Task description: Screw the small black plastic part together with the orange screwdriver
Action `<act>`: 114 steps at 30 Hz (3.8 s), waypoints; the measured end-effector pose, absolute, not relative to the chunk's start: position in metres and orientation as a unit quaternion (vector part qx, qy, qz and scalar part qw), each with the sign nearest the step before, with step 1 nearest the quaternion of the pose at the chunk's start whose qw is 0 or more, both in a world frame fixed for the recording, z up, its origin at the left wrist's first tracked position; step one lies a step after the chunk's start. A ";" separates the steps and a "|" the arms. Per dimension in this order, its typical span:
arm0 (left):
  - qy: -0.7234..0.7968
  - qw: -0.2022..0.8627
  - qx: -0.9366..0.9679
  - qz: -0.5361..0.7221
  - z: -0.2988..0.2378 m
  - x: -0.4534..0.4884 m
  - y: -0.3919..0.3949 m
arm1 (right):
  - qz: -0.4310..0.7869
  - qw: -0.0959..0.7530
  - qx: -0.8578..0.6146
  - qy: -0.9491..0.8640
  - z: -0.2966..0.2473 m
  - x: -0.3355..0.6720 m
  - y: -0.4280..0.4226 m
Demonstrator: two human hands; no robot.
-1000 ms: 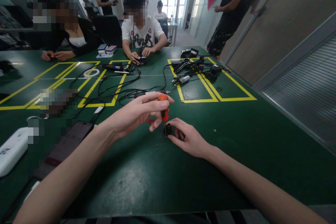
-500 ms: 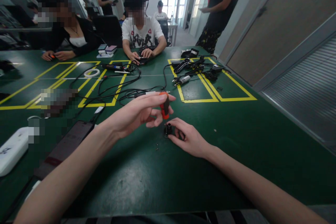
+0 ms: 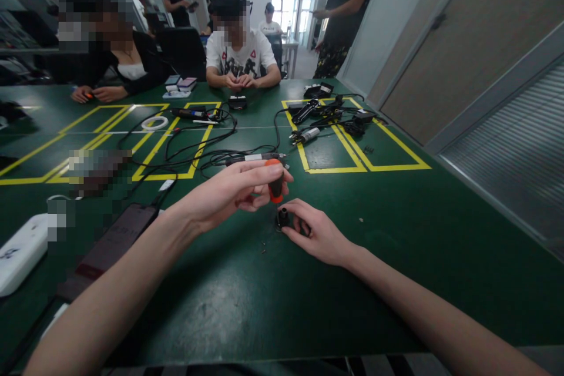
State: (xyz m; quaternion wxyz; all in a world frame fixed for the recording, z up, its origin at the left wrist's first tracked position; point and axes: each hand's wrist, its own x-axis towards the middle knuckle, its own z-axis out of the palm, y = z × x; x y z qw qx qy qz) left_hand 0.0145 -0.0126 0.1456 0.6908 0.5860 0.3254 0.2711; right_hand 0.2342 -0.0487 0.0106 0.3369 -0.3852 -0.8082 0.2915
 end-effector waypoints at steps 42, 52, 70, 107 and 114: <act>0.320 0.725 0.546 0.272 0.143 0.015 -0.010 | 0.288 0.339 -0.389 -0.807 0.010 0.233 -0.049; 0.314 0.717 0.555 0.280 0.144 0.016 -0.012 | 0.289 0.343 -0.382 -0.808 0.008 0.234 -0.049; 0.301 0.741 0.538 0.266 0.143 0.015 -0.011 | 0.287 0.346 -0.380 -0.809 0.007 0.234 -0.048; 0.308 0.731 0.551 0.258 0.146 0.014 -0.010 | 0.287 0.342 -0.380 -0.810 0.009 0.235 -0.049; 0.304 0.715 0.575 0.256 0.144 0.014 -0.011 | 0.289 0.340 -0.384 -0.808 0.009 0.234 -0.049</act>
